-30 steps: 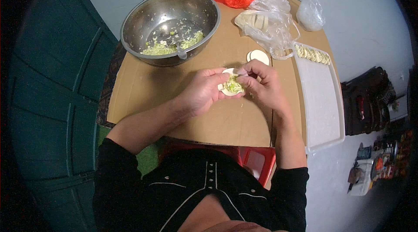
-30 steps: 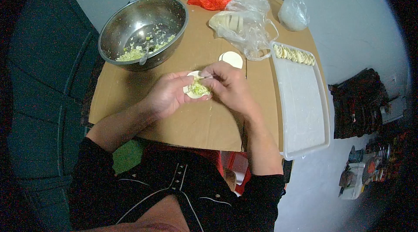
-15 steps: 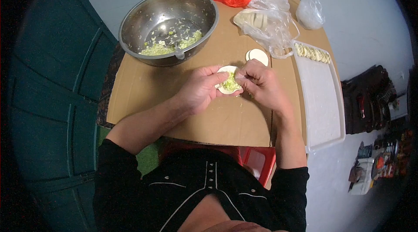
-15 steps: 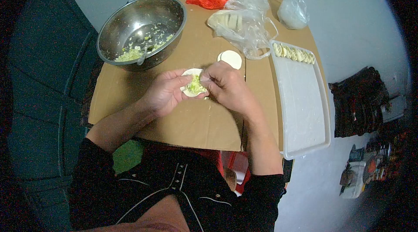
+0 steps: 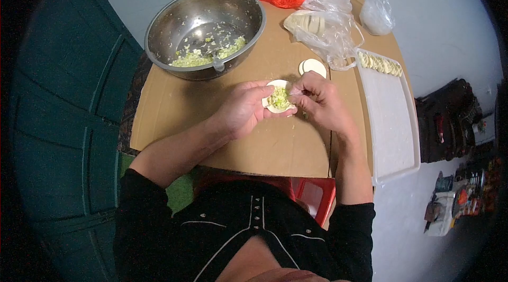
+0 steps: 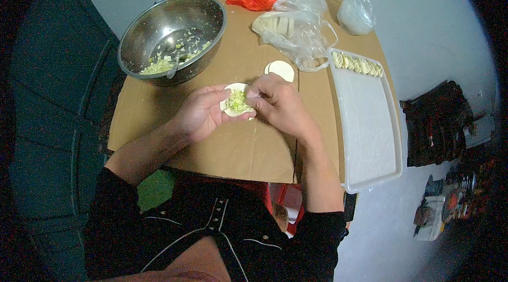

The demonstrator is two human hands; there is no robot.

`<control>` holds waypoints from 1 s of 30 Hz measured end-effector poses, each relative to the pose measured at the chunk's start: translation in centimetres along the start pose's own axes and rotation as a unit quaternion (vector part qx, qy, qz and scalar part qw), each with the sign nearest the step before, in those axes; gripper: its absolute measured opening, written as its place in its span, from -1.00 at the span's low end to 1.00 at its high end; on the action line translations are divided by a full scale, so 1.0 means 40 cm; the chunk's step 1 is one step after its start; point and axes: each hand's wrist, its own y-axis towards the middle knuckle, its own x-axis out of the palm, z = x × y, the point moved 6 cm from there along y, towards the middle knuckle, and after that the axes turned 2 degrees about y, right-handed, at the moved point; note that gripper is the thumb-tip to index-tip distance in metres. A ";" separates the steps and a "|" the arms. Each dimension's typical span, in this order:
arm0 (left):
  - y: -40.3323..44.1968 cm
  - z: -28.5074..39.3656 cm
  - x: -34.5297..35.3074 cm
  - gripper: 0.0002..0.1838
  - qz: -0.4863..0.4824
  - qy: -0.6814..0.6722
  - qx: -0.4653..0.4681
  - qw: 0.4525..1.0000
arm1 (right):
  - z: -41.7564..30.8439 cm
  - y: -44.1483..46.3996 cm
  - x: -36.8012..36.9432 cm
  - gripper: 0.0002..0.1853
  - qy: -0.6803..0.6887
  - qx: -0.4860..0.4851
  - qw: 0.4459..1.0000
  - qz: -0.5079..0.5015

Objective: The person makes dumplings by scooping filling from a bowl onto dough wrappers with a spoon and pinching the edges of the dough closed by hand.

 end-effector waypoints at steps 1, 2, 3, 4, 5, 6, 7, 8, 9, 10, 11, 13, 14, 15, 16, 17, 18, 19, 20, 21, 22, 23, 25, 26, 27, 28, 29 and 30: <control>0.001 0.000 0.000 -0.63 -0.008 -0.001 0.001 1.000 | 0.002 0.000 -0.002 -0.87 -0.002 0.006 1.000 0.002; 0.000 0.000 0.001 -0.63 -0.008 0.000 0.002 1.000 | 0.003 -0.001 -0.002 -0.87 -0.003 0.005 1.000 0.002; 0.000 0.000 -0.001 -0.63 0.004 -0.005 0.001 1.000 | 0.005 -0.002 0.000 -0.87 0.009 0.009 1.000 -0.005; -0.001 -0.001 -0.003 -0.62 0.017 -0.009 0.001 1.000 | 0.007 -0.003 0.003 -0.86 0.021 0.013 1.000 -0.013; -0.001 0.000 -0.003 -0.62 0.017 -0.009 0.000 1.000 | 0.005 -0.003 0.003 -0.86 0.021 0.013 1.000 -0.012; -0.001 0.001 0.000 -0.60 0.004 -0.021 0.000 1.000 | 0.001 -0.003 0.004 -0.86 0.008 0.008 1.000 -0.018; 0.000 0.002 0.003 -0.59 -0.010 -0.033 -0.001 0.999 | -0.002 -0.003 0.006 -0.86 -0.006 0.003 1.000 -0.024; 0.000 0.003 0.002 -0.59 -0.010 -0.033 -0.001 0.999 | 0.000 -0.003 0.006 -0.86 -0.005 0.003 1.000 -0.024; 0.001 0.004 0.006 -0.58 -0.024 -0.013 -0.005 1.000 | 0.001 -0.003 0.006 -0.86 -0.014 -0.002 1.000 -0.024; 0.000 0.003 0.010 -0.56 -0.038 0.007 -0.009 0.999 | 0.001 -0.002 0.006 -0.86 -0.023 -0.008 0.999 -0.024; 0.000 0.001 0.011 -0.56 -0.038 0.007 -0.009 0.999 | 0.000 -0.001 0.005 -0.86 -0.023 -0.008 0.999 -0.024; 0.001 -0.002 0.018 -0.51 -0.045 0.062 0.006 0.997 | -0.005 -0.001 0.002 -0.85 -0.025 -0.015 0.999 -0.019; 0.001 -0.002 0.021 -0.51 -0.046 0.062 0.006 0.997 | -0.004 -0.001 0.001 -0.85 -0.025 -0.015 0.999 -0.018; 0.001 0.000 0.027 -0.49 -0.051 0.066 0.005 0.997 | -0.003 -0.001 0.002 -0.86 -0.029 -0.014 0.999 -0.020; 0.001 0.002 0.032 -0.48 -0.056 0.070 0.004 0.996 | -0.002 -0.001 0.002 -0.86 -0.032 -0.013 0.999 -0.021; 0.000 0.002 0.035 -0.48 -0.056 0.071 0.004 0.996 | -0.004 -0.001 0.001 -0.86 -0.032 -0.013 0.999 -0.020; -0.001 0.002 0.035 -0.51 -0.046 0.090 0.005 0.995 | -0.008 0.000 0.001 -0.87 -0.029 -0.013 0.999 -0.019; -0.001 0.002 0.034 -0.54 -0.036 0.110 0.005 0.993 | -0.010 0.000 0.000 -0.88 -0.025 -0.012 0.999 -0.018; -0.001 0.001 0.030 -0.54 -0.036 0.110 0.005 0.993 | -0.008 -0.001 0.001 -0.88 -0.025 -0.012 0.999 -0.018; 0.000 0.000 0.024 -0.52 -0.037 0.095 0.003 0.995 | -0.002 -0.002 0.001 -0.88 -0.014 -0.009 1.000 -0.015; 0.001 -0.002 0.019 -0.49 -0.038 0.080 0.002 0.996 | 0.002 -0.003 0.000 -0.88 -0.002 -0.006 1.000 -0.013; 0.001 -0.004 0.016 -0.49 -0.038 0.081 0.002 0.996 | 0.003 -0.003 -0.002 -0.88 -0.003 -0.007 1.000 -0.012; 0.001 -0.007 0.009 -0.51 -0.024 0.077 0.002 0.997 | -0.001 -0.003 -0.007 -0.88 0.004 -0.011 1.000 -0.013; 0.001 -0.006 0.008 -0.51 -0.024 0.077 0.001 0.997 | -0.006 -0.002 -0.009 -0.88 0.004 -0.011 1.000 -0.012; 0.000 -0.005 0.009 -0.52 -0.025 0.080 0.002 0.996 | -0.015 -0.002 -0.008 -0.88 -0.005 -0.012 1.000 -0.019; 0.000 -0.005 0.009 -0.53 -0.025 0.084 0.003 0.996 | -0.020 -0.002 -0.005 -0.88 -0.014 -0.014 0.999 -0.026; 0.001 -0.006 0.009 -0.53 -0.026 0.084 0.002 0.996 | -0.019 -0.001 -0.004 -0.88 -0.014 -0.013 0.999 -0.025; 0.001 -0.006 0.011 -0.53 -0.034 0.083 0.005 0.996 | -0.016 -0.001 -0.001 -0.88 -0.020 -0.011 0.999 -0.028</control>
